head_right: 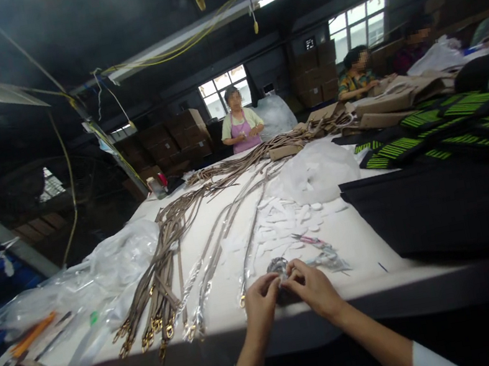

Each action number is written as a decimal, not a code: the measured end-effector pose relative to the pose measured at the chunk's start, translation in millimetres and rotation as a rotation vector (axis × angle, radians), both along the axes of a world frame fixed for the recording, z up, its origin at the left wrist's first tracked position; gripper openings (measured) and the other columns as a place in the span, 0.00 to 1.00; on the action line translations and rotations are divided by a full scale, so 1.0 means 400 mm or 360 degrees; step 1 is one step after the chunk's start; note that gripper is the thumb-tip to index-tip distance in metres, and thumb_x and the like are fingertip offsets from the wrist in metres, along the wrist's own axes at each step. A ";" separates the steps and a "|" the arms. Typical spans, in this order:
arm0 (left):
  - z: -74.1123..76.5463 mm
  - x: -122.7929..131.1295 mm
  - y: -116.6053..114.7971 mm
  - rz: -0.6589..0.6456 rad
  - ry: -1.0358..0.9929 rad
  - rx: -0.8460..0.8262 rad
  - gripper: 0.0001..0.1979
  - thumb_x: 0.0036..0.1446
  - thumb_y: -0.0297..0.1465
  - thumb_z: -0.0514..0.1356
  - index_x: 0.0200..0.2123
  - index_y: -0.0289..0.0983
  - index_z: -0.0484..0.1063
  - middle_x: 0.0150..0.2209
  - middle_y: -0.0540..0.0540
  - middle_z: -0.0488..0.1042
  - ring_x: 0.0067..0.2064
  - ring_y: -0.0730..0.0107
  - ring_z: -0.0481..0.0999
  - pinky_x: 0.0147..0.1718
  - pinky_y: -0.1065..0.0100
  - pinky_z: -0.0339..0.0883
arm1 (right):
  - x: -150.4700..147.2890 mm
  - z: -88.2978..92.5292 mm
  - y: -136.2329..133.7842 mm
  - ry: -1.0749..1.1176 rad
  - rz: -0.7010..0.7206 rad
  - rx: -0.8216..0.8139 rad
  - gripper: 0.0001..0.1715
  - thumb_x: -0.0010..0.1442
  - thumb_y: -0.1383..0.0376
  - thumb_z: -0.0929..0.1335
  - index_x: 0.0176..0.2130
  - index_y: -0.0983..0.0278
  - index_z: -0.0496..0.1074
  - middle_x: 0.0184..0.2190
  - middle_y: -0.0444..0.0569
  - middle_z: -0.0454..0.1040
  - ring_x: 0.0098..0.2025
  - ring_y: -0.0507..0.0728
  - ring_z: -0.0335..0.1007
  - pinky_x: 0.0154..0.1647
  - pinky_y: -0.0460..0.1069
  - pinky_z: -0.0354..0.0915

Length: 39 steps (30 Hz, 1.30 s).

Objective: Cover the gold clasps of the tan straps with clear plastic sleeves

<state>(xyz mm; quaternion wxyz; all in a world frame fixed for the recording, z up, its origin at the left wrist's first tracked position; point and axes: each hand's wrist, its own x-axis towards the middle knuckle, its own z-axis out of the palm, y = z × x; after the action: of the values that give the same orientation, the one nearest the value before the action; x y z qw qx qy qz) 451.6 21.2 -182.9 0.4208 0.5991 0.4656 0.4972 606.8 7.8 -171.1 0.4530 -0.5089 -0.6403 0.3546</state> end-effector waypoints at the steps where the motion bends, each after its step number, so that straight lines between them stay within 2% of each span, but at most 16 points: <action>1: 0.001 0.000 0.002 -0.0011 -0.0012 -0.0011 0.09 0.54 0.33 0.62 0.36 0.36 0.79 0.37 0.42 0.81 0.41 0.59 0.80 0.43 0.64 0.73 | -0.001 0.000 -0.001 -0.0047 -0.0013 0.0029 0.05 0.59 0.62 0.66 0.35 0.59 0.64 0.23 0.39 0.75 0.28 0.55 0.73 0.32 0.47 0.63; 4: -0.004 0.002 0.007 -0.0028 -0.0115 -0.0051 0.10 0.54 0.34 0.63 0.37 0.35 0.79 0.37 0.41 0.81 0.41 0.59 0.81 0.42 0.64 0.73 | -0.006 -0.006 -0.011 -0.0369 -0.0129 0.0164 0.07 0.60 0.63 0.66 0.41 0.60 0.67 0.27 0.42 0.78 0.31 0.57 0.75 0.33 0.49 0.66; 6: -0.011 0.003 0.010 -0.0031 -0.0177 -0.0064 0.10 0.54 0.33 0.63 0.38 0.35 0.79 0.38 0.41 0.81 0.42 0.59 0.81 0.43 0.64 0.73 | -0.012 -0.007 -0.018 -0.0701 -0.0232 0.0403 0.14 0.59 0.66 0.67 0.47 0.60 0.68 0.36 0.48 0.79 0.35 0.59 0.76 0.36 0.51 0.67; 8: -0.017 0.003 0.013 -0.0025 -0.0216 -0.0079 0.11 0.53 0.33 0.64 0.39 0.34 0.78 0.39 0.40 0.81 0.42 0.59 0.81 0.42 0.65 0.74 | -0.018 -0.001 -0.020 -0.0971 -0.0271 0.0728 0.19 0.58 0.70 0.69 0.50 0.61 0.69 0.45 0.53 0.77 0.44 0.62 0.74 0.43 0.53 0.67; 10: -0.018 0.001 0.017 -0.0029 -0.0265 -0.0122 0.12 0.51 0.33 0.65 0.39 0.34 0.78 0.38 0.40 0.81 0.40 0.59 0.81 0.40 0.66 0.74 | -0.021 0.012 -0.012 -0.1096 -0.0166 0.0986 0.16 0.58 0.72 0.68 0.47 0.61 0.72 0.46 0.53 0.75 0.48 0.62 0.70 0.49 0.55 0.64; 13: -0.012 -0.006 0.024 -0.0048 -0.0406 -0.0265 0.17 0.47 0.35 0.68 0.40 0.32 0.78 0.33 0.40 0.81 0.36 0.60 0.81 0.35 0.67 0.74 | -0.014 0.037 0.012 -0.1157 0.0133 0.1139 0.08 0.61 0.71 0.67 0.40 0.62 0.74 0.37 0.50 0.76 0.42 0.58 0.70 0.44 0.51 0.64; 15: -0.006 -0.010 0.028 -0.0022 -0.0522 -0.0353 0.21 0.44 0.37 0.70 0.40 0.30 0.77 0.30 0.41 0.80 0.31 0.64 0.80 0.31 0.69 0.72 | 0.000 0.048 0.024 -0.1207 0.0274 0.1143 0.08 0.63 0.71 0.65 0.36 0.62 0.74 0.32 0.49 0.76 0.37 0.56 0.69 0.39 0.49 0.63; 20: 0.009 -0.011 0.031 0.0133 -0.0685 -0.0437 0.25 0.42 0.38 0.71 0.42 0.29 0.76 0.22 0.48 0.76 0.23 0.75 0.73 0.24 0.75 0.64 | 0.047 0.041 0.008 -0.1290 0.0387 0.0955 0.12 0.64 0.69 0.64 0.31 0.62 0.75 0.29 0.48 0.76 0.33 0.56 0.68 0.35 0.49 0.60; 22: 0.017 -0.008 0.031 0.0113 -0.0634 -0.0442 0.25 0.44 0.37 0.70 0.44 0.29 0.75 0.22 0.49 0.75 0.23 0.75 0.73 0.24 0.76 0.63 | 0.065 0.035 -0.007 -0.1197 0.0421 0.0846 0.12 0.65 0.68 0.64 0.33 0.61 0.76 0.30 0.48 0.77 0.34 0.56 0.69 0.37 0.49 0.62; 25: 0.041 -0.014 0.042 -0.0069 -0.0352 -0.0378 0.19 0.50 0.37 0.67 0.42 0.31 0.77 0.26 0.45 0.78 0.28 0.70 0.76 0.28 0.72 0.67 | 0.101 0.041 -0.017 -0.0969 0.0517 0.0687 0.12 0.66 0.66 0.63 0.40 0.59 0.77 0.36 0.48 0.79 0.39 0.56 0.73 0.41 0.49 0.66; 27: 0.070 -0.019 0.063 -0.0173 -0.0104 -0.0264 0.15 0.55 0.38 0.62 0.39 0.32 0.78 0.30 0.42 0.80 0.31 0.66 0.78 0.33 0.68 0.71 | 0.138 0.054 -0.009 -0.0820 0.0398 0.0609 0.14 0.66 0.65 0.63 0.46 0.57 0.76 0.43 0.48 0.79 0.45 0.57 0.74 0.46 0.49 0.67; 29: 0.108 -0.012 0.100 -0.0178 0.0095 -0.0116 0.15 0.59 0.37 0.58 0.39 0.33 0.78 0.33 0.41 0.81 0.33 0.64 0.80 0.37 0.65 0.72 | 0.186 0.067 0.011 -0.0695 0.0061 0.0562 0.16 0.67 0.63 0.62 0.50 0.58 0.74 0.48 0.49 0.78 0.50 0.59 0.73 0.52 0.52 0.67; 31: 0.149 0.022 0.152 -0.0220 0.0207 0.0017 0.14 0.60 0.36 0.57 0.40 0.33 0.78 0.34 0.41 0.81 0.34 0.63 0.80 0.38 0.64 0.73 | 0.236 0.072 0.037 -0.0620 -0.0273 0.0526 0.17 0.67 0.61 0.61 0.49 0.59 0.75 0.48 0.50 0.77 0.51 0.61 0.73 0.54 0.55 0.67; 33: 0.187 0.092 0.216 -0.0370 0.0257 0.0150 0.13 0.60 0.34 0.57 0.41 0.33 0.77 0.36 0.41 0.81 0.35 0.63 0.81 0.38 0.64 0.74 | 0.275 0.062 0.058 -0.0600 -0.0426 0.0481 0.17 0.66 0.60 0.61 0.46 0.60 0.76 0.45 0.51 0.79 0.48 0.62 0.74 0.53 0.56 0.68; 37: 0.231 0.322 0.374 -0.0725 0.0536 0.0367 0.13 0.62 0.30 0.55 0.45 0.35 0.77 0.40 0.43 0.81 0.39 0.65 0.81 0.41 0.67 0.74 | 0.296 0.004 0.065 -0.0603 -0.0366 0.0387 0.16 0.65 0.65 0.61 0.46 0.60 0.76 0.44 0.51 0.79 0.46 0.60 0.75 0.49 0.53 0.71; 39: 0.240 0.449 0.466 -0.0781 0.0813 0.0409 0.13 0.62 0.29 0.55 0.45 0.38 0.77 0.40 0.46 0.81 0.43 0.65 0.80 0.45 0.68 0.72 | 0.283 -0.030 0.059 -0.0641 -0.0296 0.0441 0.19 0.62 0.72 0.61 0.46 0.58 0.76 0.43 0.49 0.79 0.45 0.59 0.76 0.48 0.52 0.72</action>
<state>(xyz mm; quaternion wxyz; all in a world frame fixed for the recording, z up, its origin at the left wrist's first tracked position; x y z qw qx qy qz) 631.2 207.7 -87.1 0.3191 0.8455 0.3319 0.2704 719.9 31.3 -183.1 0.4124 -0.5590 -0.7105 0.1119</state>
